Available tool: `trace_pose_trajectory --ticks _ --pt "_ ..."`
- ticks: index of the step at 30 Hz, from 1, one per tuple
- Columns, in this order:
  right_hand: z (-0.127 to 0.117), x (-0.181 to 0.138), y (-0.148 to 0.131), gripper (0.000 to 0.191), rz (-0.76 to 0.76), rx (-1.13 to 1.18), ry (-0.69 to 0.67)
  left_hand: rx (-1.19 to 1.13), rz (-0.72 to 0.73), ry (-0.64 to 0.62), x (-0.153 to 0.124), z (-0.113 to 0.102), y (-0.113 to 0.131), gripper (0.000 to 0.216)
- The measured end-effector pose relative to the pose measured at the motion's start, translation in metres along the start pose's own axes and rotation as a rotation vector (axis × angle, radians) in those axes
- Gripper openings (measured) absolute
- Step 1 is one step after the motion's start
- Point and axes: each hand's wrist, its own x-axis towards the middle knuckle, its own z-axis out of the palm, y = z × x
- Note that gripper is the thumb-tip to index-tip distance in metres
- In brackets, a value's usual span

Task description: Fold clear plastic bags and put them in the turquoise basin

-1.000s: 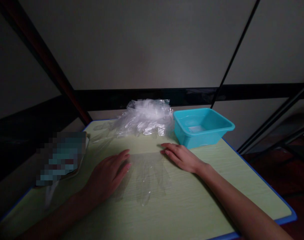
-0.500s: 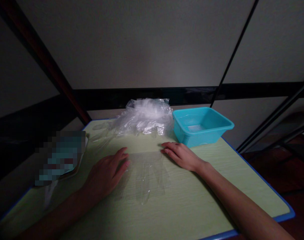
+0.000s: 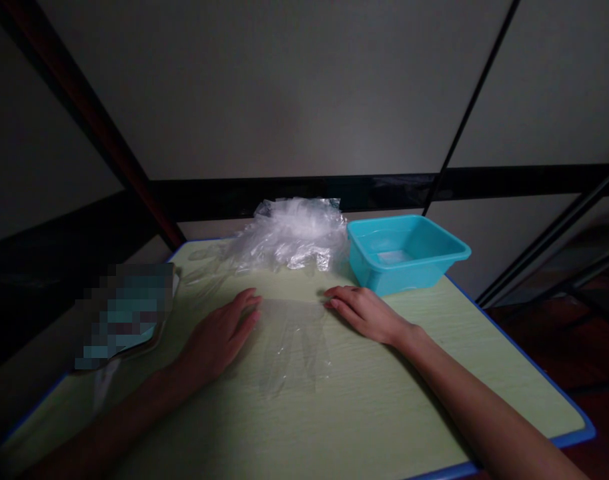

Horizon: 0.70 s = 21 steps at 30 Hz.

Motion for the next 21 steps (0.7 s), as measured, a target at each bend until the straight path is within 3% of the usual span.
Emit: trace_pose_trajectory --ticks 7,16,21 --pt "0.001 0.0 0.0 0.031 0.01 0.011 0.01 -0.118 0.013 0.03 0.004 0.007 -0.008 0.034" --pt "0.017 0.011 0.003 0.022 0.177 0.29 0.153 -0.593 -0.151 0.185 0.015 0.009 -0.022 0.029" --pt "0.023 0.019 0.006 0.01 0.221 0.141 0.154 -0.631 -0.149 0.188 0.016 0.01 -0.022 0.027"
